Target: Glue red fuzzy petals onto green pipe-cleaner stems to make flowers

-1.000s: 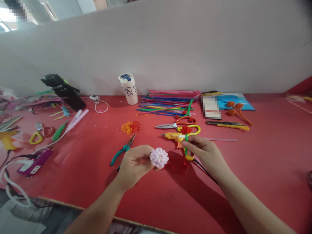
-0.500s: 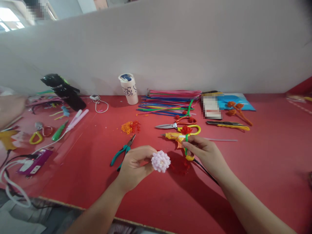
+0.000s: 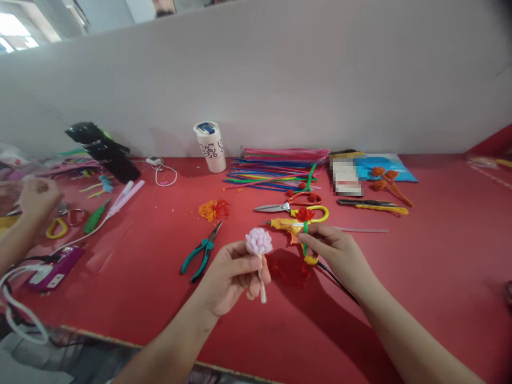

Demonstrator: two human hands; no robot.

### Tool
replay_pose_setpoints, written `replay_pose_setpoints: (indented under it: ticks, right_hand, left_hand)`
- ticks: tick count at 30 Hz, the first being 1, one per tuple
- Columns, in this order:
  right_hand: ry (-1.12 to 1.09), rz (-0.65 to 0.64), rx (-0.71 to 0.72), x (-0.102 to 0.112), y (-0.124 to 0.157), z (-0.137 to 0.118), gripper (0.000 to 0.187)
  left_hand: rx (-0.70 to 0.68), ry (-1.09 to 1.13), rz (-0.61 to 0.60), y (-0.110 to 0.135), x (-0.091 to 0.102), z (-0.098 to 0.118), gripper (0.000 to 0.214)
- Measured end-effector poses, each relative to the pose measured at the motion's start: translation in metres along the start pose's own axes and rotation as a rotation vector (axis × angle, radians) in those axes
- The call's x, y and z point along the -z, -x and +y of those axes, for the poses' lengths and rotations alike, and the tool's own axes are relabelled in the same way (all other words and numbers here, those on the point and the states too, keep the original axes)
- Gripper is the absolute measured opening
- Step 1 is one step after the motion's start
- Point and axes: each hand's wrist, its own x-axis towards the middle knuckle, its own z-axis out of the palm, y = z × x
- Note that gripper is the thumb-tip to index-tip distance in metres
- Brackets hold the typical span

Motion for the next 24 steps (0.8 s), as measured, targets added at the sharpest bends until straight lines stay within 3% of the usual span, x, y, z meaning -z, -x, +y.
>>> replay_pose_setpoints:
  ticks: [7,17,21,24]
  right_hand:
    - [0.007,0.004,0.003,-0.0002,-0.0003,0.0010,0.031]
    - [0.004,0.012,0.002,-0.0008,-0.0004,-0.0014,0.032]
    - [-0.002,0.012,0.005,-0.0008,-0.0007,0.0004,0.034]
    - [0.006,0.005,0.016,-0.0005,-0.0011,0.0024,0.035]
  left_hand:
    - [0.085,0.059,0.008,0.0005,0.0044,-0.0028,0.016]
    - [-0.002,0.038,-0.047,0.0002,0.0012,-0.0016,0.018]
    - [-0.050,-0.111,0.037,0.0008,0.0003,-0.0008,0.023]
    - [-0.165,-0.319,0.108,0.0025,0.0010,-0.0004,0.024]
